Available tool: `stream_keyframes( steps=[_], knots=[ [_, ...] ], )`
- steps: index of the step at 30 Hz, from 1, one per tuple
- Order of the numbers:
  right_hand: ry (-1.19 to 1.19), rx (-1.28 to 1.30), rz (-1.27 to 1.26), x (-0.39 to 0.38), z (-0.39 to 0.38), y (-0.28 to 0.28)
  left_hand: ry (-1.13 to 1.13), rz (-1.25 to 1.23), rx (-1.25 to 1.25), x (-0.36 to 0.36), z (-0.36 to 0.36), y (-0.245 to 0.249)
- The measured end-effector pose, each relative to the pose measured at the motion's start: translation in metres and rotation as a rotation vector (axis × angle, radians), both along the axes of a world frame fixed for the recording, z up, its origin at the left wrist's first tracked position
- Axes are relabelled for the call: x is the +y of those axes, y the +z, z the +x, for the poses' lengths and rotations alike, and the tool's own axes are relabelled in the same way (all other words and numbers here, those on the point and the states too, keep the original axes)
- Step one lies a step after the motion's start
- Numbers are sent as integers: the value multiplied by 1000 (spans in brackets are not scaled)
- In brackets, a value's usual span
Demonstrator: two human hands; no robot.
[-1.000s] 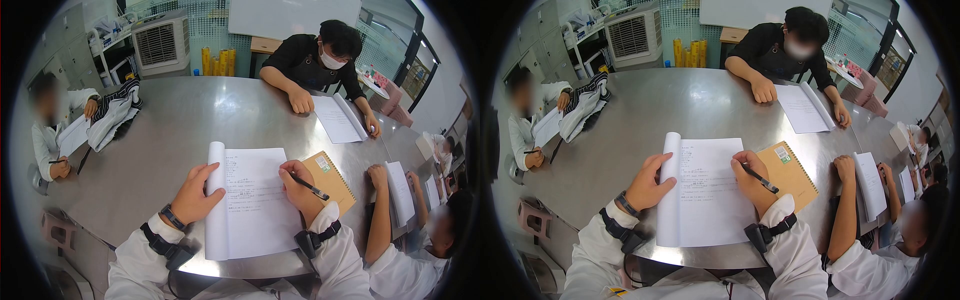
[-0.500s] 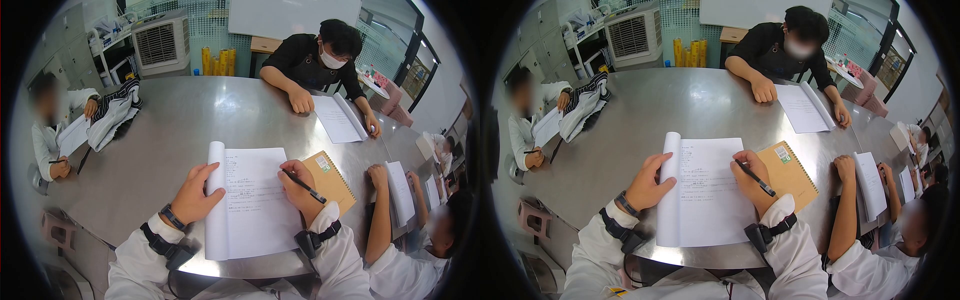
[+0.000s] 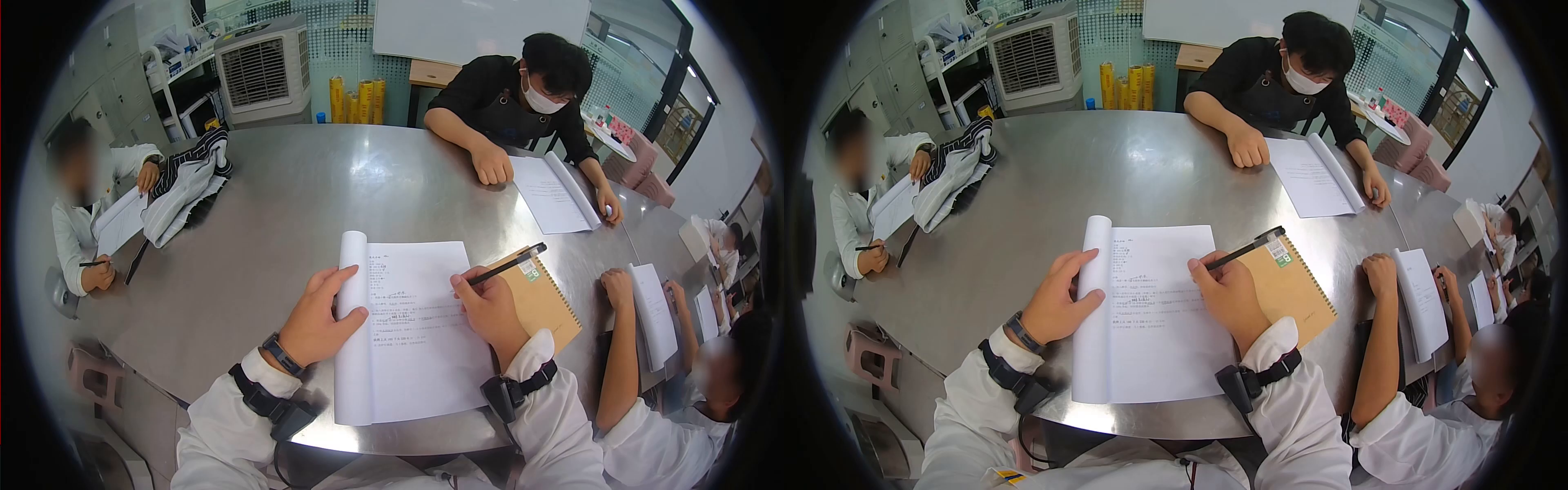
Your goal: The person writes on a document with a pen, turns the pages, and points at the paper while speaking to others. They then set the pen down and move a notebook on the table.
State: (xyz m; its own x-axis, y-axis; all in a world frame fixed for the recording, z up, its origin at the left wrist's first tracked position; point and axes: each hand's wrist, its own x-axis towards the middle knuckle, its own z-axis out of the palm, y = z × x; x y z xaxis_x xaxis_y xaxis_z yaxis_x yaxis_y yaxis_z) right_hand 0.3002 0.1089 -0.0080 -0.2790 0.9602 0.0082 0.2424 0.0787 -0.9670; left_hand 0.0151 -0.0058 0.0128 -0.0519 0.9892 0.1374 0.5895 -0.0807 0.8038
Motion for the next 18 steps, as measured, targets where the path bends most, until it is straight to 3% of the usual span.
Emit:
stream_keyframes(
  steps=[18],
  knots=[
    [-54,65,46,-6,-5,4,1,27,19,-1,0,-2]
  ],
)
